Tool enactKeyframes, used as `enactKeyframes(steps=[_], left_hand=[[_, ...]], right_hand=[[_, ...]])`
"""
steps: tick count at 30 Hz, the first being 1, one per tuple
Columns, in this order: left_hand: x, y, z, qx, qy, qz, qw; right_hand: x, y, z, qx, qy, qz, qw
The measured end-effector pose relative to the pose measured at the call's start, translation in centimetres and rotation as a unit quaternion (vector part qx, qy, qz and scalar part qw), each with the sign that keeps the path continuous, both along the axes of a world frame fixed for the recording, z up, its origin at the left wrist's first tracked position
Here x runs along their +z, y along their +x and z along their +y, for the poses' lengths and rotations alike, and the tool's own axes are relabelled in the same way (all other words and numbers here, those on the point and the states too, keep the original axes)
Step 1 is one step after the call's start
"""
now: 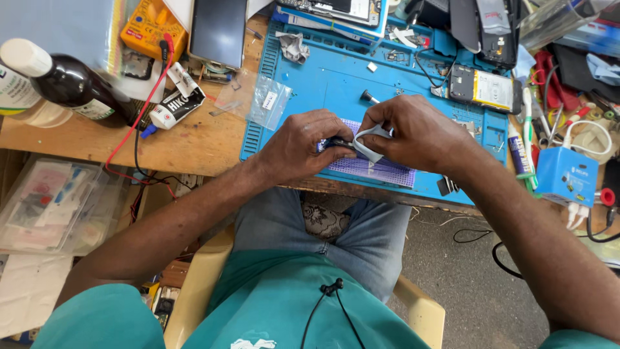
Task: The person disassembles a smartphone, removes the battery, and applies adhesive to the internal frame. They then reposition the battery and use a pen to mark or adjust components on the motherboard.
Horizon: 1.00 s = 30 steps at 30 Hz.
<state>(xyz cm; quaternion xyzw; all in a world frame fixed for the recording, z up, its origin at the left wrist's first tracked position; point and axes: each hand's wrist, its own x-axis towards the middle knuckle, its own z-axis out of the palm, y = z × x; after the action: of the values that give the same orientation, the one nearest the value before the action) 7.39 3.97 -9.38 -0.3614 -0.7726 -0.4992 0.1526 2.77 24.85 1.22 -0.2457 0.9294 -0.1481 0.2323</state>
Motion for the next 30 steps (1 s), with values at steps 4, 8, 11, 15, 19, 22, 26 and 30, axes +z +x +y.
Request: enactKeyframes(steps=[4, 8, 11, 15, 19, 22, 26, 30], left_hand=[[0.4, 0.0, 0.0, 0.008, 0.007, 0.034, 0.999], [0.4, 0.1, 0.1, 0.009, 0.002, 0.005, 1.0], [0.3, 0.0, 0.2, 0.007, 0.0, 0.021, 1.0], [0.1, 0.0, 0.2, 0.011, -0.002, 0.039, 0.999], [0.0, 0.0, 0.3, 0.004, -0.004, 0.025, 1.0], [-0.1, -0.1, 0.3, 0.004, -0.008, 0.02, 1.0], [-0.2, -0.2, 0.3, 0.004, -0.006, 0.035, 0.999], [-0.3, -0.2, 0.4, 0.006, -0.011, 0.022, 1.0]], right_hand=[[-0.7, -0.2, 2.1, -0.059, -0.121, -0.064, 0.989], [-0.3, -0.3, 4.8, -0.084, -0.15, -0.042, 0.984], [-0.1, 0.1, 5.6, -0.012, -0.055, 0.179, 0.982], [-0.2, 1.2, 5.1, 0.051, -0.139, 0.138, 0.979], [-0.4, 1.2, 4.4, -0.002, -0.129, 0.008, 0.992], [-0.5, 0.3, 4.2, 0.021, -0.213, -0.069, 0.974], [-0.2, -0.9, 4.0, 0.012, -0.136, -0.092, 0.986], [0.3, -1.4, 3.6, 0.013, -0.056, -0.071, 0.996]])
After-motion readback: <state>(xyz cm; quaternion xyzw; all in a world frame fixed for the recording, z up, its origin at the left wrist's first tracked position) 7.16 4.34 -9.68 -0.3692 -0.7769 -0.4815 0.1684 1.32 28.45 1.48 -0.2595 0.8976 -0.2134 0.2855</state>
